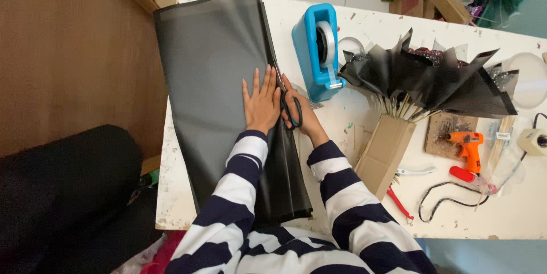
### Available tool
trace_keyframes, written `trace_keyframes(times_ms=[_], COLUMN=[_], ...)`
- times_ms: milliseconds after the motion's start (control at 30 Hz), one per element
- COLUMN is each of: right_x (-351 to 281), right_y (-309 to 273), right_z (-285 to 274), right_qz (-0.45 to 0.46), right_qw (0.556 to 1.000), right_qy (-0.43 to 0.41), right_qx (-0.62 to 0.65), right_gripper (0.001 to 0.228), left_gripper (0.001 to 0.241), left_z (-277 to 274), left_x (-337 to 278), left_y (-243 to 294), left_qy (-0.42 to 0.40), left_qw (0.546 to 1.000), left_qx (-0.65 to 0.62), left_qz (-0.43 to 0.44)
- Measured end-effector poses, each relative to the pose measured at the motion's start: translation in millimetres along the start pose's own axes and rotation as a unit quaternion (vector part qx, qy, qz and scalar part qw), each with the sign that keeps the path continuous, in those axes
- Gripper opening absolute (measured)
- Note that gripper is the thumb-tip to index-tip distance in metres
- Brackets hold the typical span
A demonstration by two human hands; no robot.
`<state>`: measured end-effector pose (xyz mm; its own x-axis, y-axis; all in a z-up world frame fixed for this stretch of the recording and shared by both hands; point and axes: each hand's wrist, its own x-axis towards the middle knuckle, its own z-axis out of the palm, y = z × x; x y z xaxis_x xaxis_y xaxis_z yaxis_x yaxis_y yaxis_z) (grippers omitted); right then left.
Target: The person cuts a large sheet of dark gray material into smaller rectangular pieces using scissors. They then fold each piece and secure the folds with clear tape, stacking the finished pieces on the table.
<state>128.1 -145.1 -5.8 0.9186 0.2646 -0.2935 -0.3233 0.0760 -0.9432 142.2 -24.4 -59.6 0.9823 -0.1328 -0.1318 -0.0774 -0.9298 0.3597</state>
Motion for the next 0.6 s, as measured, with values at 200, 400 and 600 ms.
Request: trace_keyframes(times_ms=[200, 400, 600], right_x=[16, 23, 21], right_y=[-11, -12, -15], right_z=[0, 0, 4], right_qz=[0.009, 0.016, 0.011], right_qw=[1.0, 1.0, 0.999], right_qy=[0.001, -0.003, 0.007], right_qx=[-0.012, -0.027, -0.032], right_gripper=[0.079, 0.074, 0.074], left_gripper=[0.053, 0.051, 0.047], left_z=[-3, 18, 8], left_x=[0, 39, 88], left_y=[-1, -19, -32], left_qy=[-0.002, 0.085, 0.174], left_qw=[0.999, 0.994, 0.985], left_qx=[-0.04, -0.069, -0.011], left_qz=[-0.005, -0.025, 0.003])
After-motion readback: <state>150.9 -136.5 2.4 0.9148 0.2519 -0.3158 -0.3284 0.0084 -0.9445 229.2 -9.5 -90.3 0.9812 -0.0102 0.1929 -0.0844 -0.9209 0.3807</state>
